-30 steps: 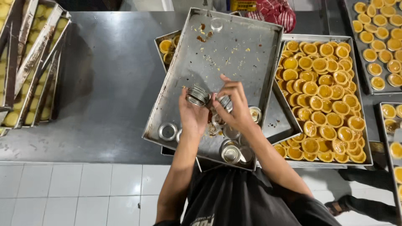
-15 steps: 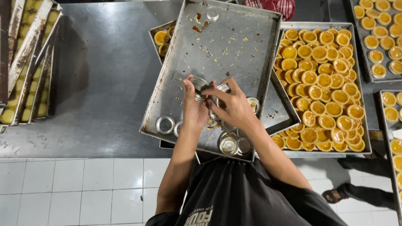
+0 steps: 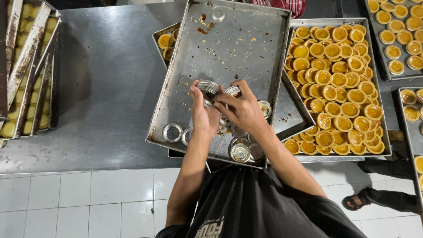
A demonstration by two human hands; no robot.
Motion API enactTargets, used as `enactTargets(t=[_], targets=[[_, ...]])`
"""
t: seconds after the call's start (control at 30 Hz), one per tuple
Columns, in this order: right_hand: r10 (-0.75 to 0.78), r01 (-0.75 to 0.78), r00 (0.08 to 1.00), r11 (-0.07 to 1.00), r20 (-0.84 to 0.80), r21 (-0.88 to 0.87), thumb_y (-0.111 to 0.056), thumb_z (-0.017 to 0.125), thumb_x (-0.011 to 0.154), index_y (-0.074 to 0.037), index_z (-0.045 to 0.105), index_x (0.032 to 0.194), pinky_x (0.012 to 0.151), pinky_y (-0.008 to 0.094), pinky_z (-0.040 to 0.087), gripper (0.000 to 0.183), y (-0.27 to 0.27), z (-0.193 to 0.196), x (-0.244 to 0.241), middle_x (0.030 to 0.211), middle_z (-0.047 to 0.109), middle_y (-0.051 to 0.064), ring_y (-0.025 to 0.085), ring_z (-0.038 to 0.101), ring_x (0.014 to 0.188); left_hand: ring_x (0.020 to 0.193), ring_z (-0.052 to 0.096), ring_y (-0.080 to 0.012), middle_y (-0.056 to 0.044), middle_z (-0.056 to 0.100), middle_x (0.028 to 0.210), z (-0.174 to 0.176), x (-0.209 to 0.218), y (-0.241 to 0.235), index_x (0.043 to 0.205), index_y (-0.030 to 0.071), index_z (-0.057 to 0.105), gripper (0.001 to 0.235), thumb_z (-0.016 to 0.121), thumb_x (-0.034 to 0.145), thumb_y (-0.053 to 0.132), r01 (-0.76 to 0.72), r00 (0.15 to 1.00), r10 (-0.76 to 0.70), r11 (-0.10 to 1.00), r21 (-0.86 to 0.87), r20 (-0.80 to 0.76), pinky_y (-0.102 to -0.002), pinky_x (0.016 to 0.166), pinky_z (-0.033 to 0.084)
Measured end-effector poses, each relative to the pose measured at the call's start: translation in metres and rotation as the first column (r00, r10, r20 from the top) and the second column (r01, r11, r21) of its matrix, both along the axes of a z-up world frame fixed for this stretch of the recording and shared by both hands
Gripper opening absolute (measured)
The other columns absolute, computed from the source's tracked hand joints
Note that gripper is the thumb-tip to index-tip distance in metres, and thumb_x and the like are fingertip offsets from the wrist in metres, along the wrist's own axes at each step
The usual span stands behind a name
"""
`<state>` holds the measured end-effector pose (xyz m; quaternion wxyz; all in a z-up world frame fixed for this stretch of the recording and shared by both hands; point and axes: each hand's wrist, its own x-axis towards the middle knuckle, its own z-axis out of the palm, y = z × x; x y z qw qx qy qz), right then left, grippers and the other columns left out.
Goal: The person removes baked egg tarts from metal rings and places them onto a tray. They then collect the empty metal rings and stack them on the tray.
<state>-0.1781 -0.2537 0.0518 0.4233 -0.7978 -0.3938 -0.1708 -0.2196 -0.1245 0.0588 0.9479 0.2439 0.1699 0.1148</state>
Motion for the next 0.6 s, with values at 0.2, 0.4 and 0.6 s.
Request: enactTargets(t=[0.2, 0.4, 0.6], targets=[[-0.019, 0.021, 0.977, 1.0, 0.211, -0.004, -0.027, 0.066, 0.099, -0.019, 0.074, 0.104, 0.077, 0.045, 0.05, 0.013, 0.003, -0.006, 0.002, 0.103, 0.048, 0.016, 0.039, 0.059, 0.091, 0.108, 0.063, -0.0259, -0.016, 0.055, 0.124, -0.005, 0.002, -0.004, 0.141, 0.025, 0.034, 0.052, 0.052, 0.101, 0.053, -0.036, 0.999, 0.036, 0.999, -0.006, -0.024, -0.036, 0.104, 0.053], [-0.04, 0.034, 0.964, 0.999, 0.263, 0.025, -0.024, 0.065, 0.098, -0.013, 0.072, 0.102, 0.078, 0.047, 0.05, 0.013, 0.003, -0.001, 0.002, 0.105, 0.048, 0.019, 0.041, 0.057, 0.091, 0.11, 0.061, -0.0226, -0.01, 0.057, 0.126, -0.029, 0.001, -0.004, 0.139, 0.027, 0.036, 0.052, 0.053, 0.1, 0.056, -0.03, 0.998, 0.031, 1.0, 0.003, -0.051, -0.034, 0.103, 0.052], [-0.053, 0.057, 0.998, 0.99, -0.036, 0.126, -0.02, 0.077, 0.094, -0.011, 0.073, 0.096, 0.08, 0.044, 0.05, 0.009, -0.005, 0.014, 0.006, 0.102, 0.052, 0.015, 0.033, 0.059, 0.09, 0.109, 0.064, -0.0343, -0.023, 0.056, 0.127, -0.04, 0.007, 0.008, 0.142, 0.025, 0.035, 0.053, 0.054, 0.101, 0.055, 0.008, 0.999, -0.014, 0.991, -0.13, -0.045, -0.039, 0.098, 0.056]])
